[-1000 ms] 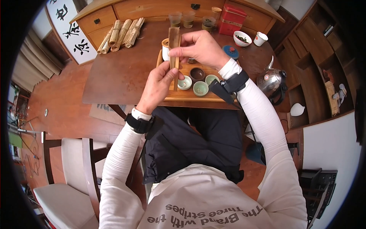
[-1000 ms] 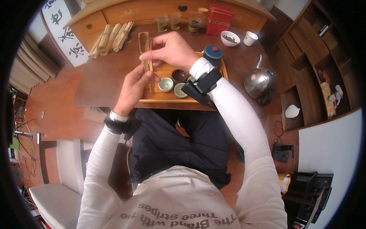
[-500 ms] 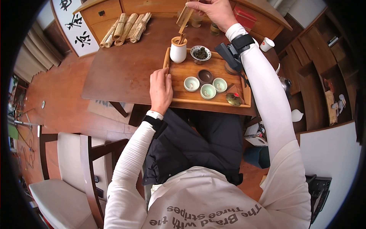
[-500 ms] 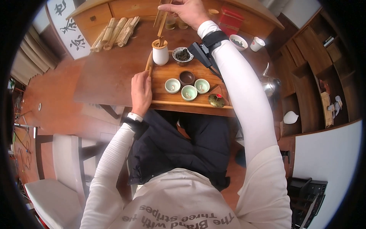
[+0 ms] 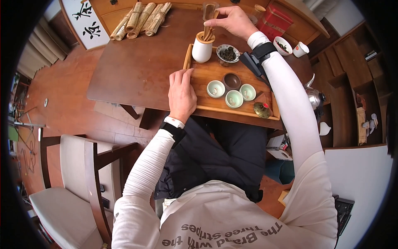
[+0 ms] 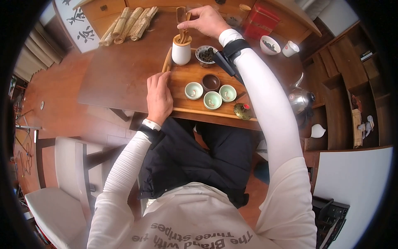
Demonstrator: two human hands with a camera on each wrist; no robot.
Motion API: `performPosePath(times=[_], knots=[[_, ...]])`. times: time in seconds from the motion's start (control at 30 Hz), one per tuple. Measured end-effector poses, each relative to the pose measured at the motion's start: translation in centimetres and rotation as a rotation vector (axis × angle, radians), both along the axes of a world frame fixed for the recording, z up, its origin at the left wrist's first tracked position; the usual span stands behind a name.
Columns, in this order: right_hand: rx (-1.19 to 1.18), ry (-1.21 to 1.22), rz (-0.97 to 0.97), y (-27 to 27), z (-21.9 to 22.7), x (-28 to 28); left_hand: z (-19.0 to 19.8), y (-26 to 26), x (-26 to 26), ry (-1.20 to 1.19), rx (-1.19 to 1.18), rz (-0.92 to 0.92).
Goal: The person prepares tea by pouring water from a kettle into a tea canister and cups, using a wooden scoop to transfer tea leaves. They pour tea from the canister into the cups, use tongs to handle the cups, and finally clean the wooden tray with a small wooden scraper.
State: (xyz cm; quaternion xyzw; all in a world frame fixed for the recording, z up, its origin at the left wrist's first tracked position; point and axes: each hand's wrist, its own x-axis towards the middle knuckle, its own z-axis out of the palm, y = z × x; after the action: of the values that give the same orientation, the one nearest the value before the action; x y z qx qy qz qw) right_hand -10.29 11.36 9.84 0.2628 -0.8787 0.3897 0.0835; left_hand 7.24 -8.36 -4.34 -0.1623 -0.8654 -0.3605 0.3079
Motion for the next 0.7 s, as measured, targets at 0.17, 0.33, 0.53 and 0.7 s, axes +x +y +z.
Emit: performPosePath(times=[0.17,0.33,0.53,0.7], knots=[[0.026,-0.105,0.068,0.7,-0.6,-0.2,0.1,0.0,0.0,-0.011,-0.03,0.01],[-0.215,-0.111,-0.026,1.1,2.3,3.5,0.0,0.2,0.0,-0.05,0.0,-0.002],[-0.304,0.092,-0.135,7.1,4.9,11.8,-0.5,0.1,0.0,-0.027,-0.049,0.084],[-0.318,0.3,-0.628,18.6,2.8,23.0,-2.2,-0.2,-1.1,-0.109,-0.082,0.06]])
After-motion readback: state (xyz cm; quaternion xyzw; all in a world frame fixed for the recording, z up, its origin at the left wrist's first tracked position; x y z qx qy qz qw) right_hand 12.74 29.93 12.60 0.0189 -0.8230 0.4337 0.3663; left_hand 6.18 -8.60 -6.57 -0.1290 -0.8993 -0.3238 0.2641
